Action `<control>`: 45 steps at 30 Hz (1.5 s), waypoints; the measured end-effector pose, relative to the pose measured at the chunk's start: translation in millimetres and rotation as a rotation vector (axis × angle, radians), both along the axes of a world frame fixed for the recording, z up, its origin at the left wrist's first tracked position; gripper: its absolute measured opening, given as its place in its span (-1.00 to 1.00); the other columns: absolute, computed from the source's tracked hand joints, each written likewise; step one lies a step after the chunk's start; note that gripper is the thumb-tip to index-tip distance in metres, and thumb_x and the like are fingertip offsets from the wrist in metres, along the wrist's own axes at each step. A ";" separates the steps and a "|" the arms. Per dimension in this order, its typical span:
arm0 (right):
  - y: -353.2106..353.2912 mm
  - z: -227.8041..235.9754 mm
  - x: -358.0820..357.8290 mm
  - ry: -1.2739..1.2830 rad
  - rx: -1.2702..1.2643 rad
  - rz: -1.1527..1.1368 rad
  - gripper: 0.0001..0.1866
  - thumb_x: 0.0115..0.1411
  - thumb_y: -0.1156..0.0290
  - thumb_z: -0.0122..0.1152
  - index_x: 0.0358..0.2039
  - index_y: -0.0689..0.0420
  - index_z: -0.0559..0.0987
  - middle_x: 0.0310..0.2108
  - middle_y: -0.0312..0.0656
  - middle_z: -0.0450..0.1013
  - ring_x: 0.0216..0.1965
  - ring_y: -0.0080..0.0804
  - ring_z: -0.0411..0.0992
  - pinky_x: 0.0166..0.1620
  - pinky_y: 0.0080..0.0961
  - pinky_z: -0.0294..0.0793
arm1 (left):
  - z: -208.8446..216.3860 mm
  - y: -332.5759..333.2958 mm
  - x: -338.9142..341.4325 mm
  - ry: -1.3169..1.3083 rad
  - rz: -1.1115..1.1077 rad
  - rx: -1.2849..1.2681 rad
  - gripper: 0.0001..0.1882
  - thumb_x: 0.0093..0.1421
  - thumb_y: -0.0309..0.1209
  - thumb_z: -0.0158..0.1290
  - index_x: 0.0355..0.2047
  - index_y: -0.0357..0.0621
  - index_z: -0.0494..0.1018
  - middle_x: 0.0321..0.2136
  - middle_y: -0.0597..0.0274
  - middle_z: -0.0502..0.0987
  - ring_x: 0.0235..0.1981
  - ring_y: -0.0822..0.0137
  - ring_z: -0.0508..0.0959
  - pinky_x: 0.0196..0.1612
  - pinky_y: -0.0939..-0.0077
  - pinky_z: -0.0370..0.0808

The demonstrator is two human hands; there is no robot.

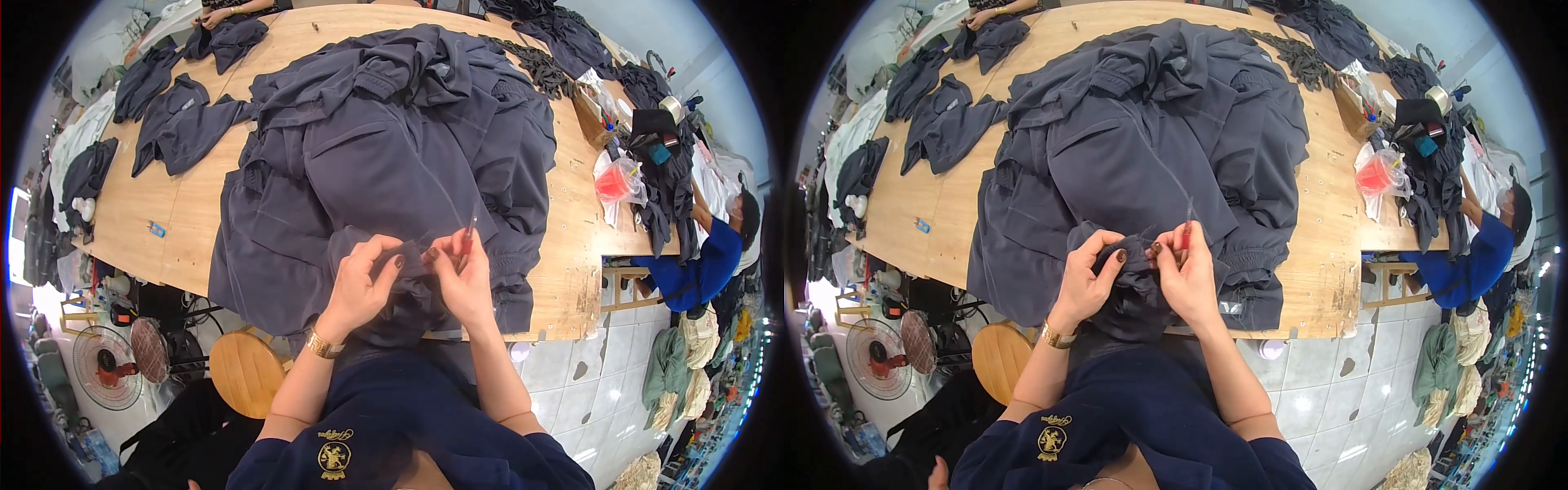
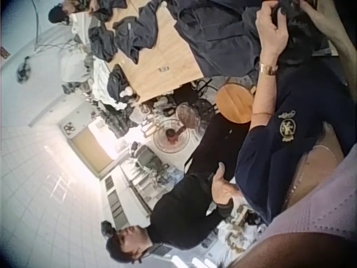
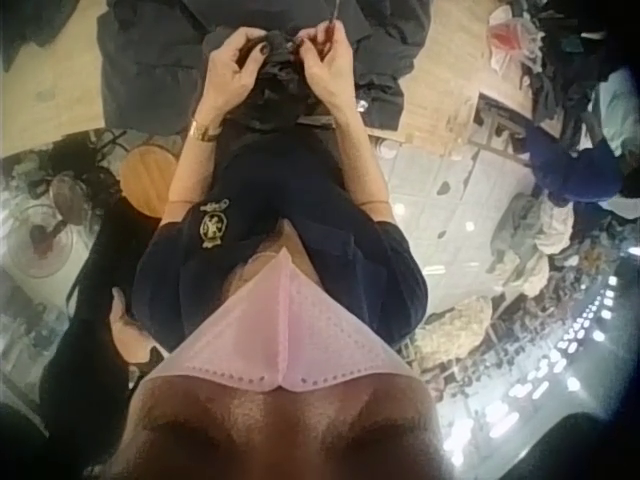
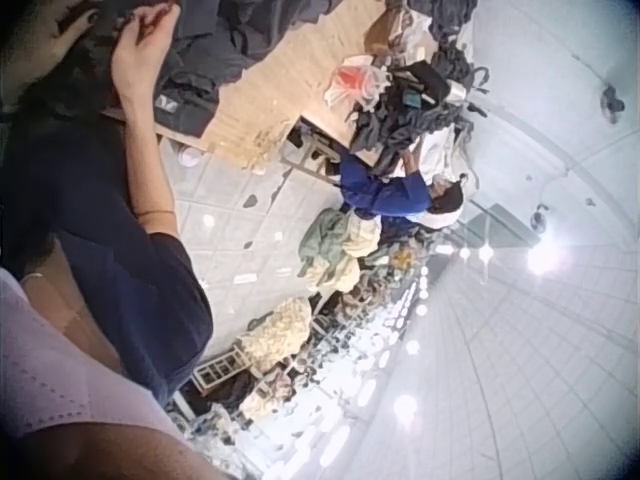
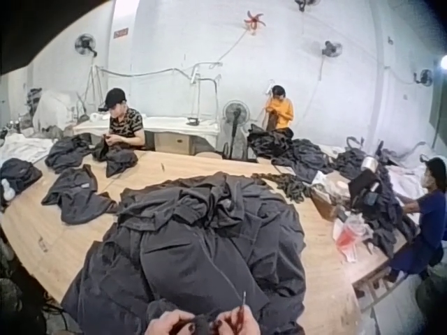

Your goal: Sort and inspect garments for loose threads, using snips to remove them.

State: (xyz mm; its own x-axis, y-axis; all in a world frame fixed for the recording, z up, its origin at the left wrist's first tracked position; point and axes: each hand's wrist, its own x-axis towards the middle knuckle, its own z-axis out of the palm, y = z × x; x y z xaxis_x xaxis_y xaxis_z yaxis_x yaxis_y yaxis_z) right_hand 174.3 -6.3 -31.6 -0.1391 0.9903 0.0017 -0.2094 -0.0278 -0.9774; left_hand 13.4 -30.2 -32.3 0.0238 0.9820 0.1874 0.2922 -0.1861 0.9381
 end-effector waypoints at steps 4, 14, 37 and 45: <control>-2.1 4.7 2.9 0.046 -0.070 0.011 -0.84 0.21 0.67 -0.04 -0.37 0.17 0.20 -0.42 -0.26 0.36 -0.35 -0.59 0.44 -0.30 -0.68 0.45 | 2.5 -0.6 -1.6 0.113 0.052 0.053 -0.86 0.13 -0.51 0.05 -0.27 -0.22 0.44 -0.36 0.11 0.55 -0.34 0.12 0.47 -0.20 0.39 0.38; -8.5 -10.0 -0.9 -0.148 0.091 -0.118 -0.76 0.14 0.66 0.08 -0.40 0.16 0.19 -0.41 -0.19 0.44 -0.38 -0.58 0.45 -0.34 -0.70 0.40 | -3.4 1.8 8.4 0.317 0.032 0.261 -0.84 0.05 -0.56 0.08 -0.31 -0.22 0.45 -0.41 0.19 0.52 -0.37 0.21 0.46 -0.13 0.41 0.27; -6.4 3.5 -29.7 0.283 -0.094 -0.111 -0.69 0.14 0.70 0.09 -0.45 0.09 0.16 -0.39 -0.23 0.40 -0.39 -0.67 0.30 -0.32 -0.74 0.33 | 12.6 -48.4 17.6 0.275 0.257 -0.046 -0.83 0.10 -0.44 0.18 -0.43 -0.31 0.47 -0.73 0.26 0.43 -0.76 0.57 0.35 -0.66 0.68 0.25; -17.9 8.9 -36.0 -0.353 0.372 -0.056 -0.83 0.07 0.67 0.14 -0.45 0.19 0.33 -0.48 -0.21 0.38 -0.53 -0.56 0.30 -0.46 -0.64 0.33 | -0.6 -24.8 7.8 -1.181 0.206 -0.683 -0.65 0.22 -0.13 0.06 -0.14 -0.11 0.40 -0.39 0.41 0.50 -0.47 0.55 0.45 -0.53 0.69 0.28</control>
State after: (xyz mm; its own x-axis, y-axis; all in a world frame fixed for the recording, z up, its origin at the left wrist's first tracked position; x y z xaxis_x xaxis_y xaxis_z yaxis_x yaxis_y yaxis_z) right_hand 138.4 -24.2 -22.7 -0.1417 0.9375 0.3180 0.1438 0.3373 -0.9304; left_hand 21.2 -55.0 -32.9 0.0334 0.8528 -0.5212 -0.7675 0.3559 0.5332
